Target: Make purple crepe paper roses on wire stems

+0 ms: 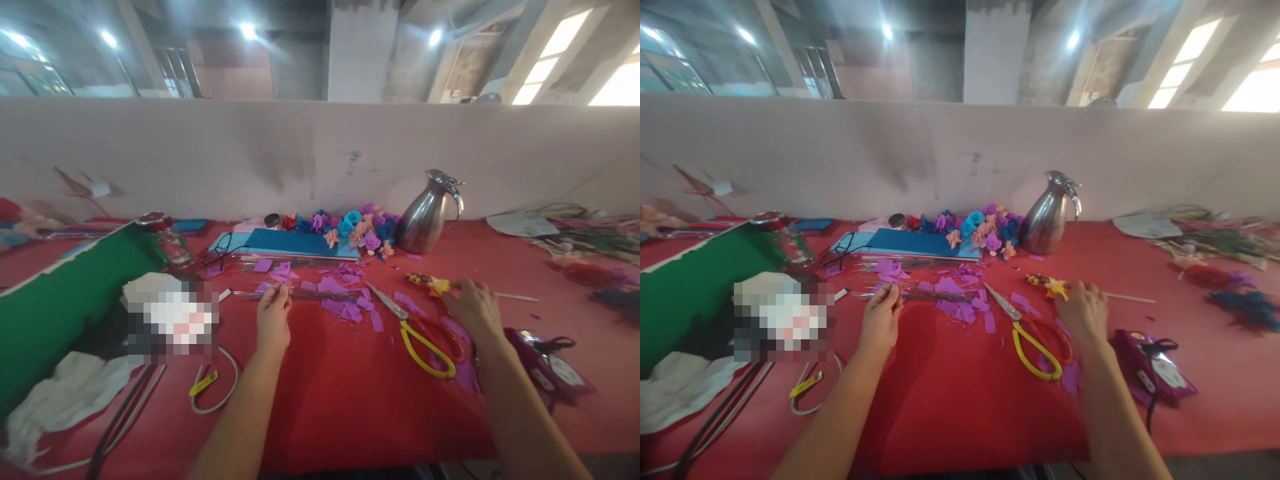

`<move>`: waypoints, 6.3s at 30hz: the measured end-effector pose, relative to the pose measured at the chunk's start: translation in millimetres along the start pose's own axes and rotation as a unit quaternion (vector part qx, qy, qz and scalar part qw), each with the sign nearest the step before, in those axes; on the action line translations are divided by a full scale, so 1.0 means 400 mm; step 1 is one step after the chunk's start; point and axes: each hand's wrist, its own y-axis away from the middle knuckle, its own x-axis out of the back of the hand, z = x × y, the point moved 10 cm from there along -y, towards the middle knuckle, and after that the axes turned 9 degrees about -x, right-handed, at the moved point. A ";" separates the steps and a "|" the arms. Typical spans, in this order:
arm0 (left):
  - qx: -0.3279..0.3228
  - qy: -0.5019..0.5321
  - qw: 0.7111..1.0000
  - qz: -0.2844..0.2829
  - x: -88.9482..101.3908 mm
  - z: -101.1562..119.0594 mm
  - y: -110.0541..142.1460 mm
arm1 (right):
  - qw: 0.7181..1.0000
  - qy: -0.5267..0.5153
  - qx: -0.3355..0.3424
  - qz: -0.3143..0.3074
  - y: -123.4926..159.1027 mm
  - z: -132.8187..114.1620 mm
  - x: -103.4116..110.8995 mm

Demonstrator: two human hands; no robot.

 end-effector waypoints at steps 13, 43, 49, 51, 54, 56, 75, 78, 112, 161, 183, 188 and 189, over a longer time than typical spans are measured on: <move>-0.251 -0.126 0.921 0.271 0.216 0.161 -0.028 | 0.900 -0.029 0.369 -0.231 0.399 -0.685 -0.271; -0.042 0.014 0.986 0.159 0.130 0.031 -0.034 | 0.929 -0.152 0.189 -0.279 0.323 -0.714 -0.416; -0.061 -0.001 0.987 0.146 0.121 0.050 -0.031 | 0.926 -0.173 0.185 -0.281 0.317 -0.715 -0.421; -0.035 0.007 0.987 0.154 0.127 0.034 -0.030 | 0.924 -0.183 0.184 -0.280 0.318 -0.715 -0.421; -0.025 0.016 0.985 0.167 0.137 0.024 -0.030 | 0.922 -0.200 0.181 -0.277 0.322 -0.716 -0.416; -0.026 0.013 0.985 0.171 0.140 0.025 -0.031 | 0.921 -0.212 0.179 -0.273 0.325 -0.718 -0.410; -0.016 0.013 0.990 0.142 0.126 0.024 -0.033 | 0.950 -0.120 0.224 -0.183 0.365 -0.727 -0.360; -0.016 0.018 0.991 0.133 0.123 0.021 -0.035 | 0.942 -0.110 0.256 -0.185 0.379 -0.734 -0.362; 0.000 0.030 0.989 0.145 0.120 0.008 -0.029 | 0.970 -0.027 0.159 -0.183 0.363 -0.631 -0.341; 0.026 -0.058 0.997 0.035 0.074 -0.018 -0.032 | 0.962 -0.039 0.168 -0.212 0.391 -0.614 -0.324; 0.032 -0.051 0.998 0.020 0.069 -0.017 -0.031 | 0.948 0.016 0.252 -0.195 0.435 -0.631 -0.260; 0.034 -0.023 0.999 0.002 0.053 -0.006 -0.021 | 0.944 0.012 0.275 -0.180 0.410 -0.486 -0.154; 0.034 -0.019 0.999 -0.008 0.046 -0.005 -0.017 | 0.949 0.015 0.265 -0.168 0.389 -0.427 -0.136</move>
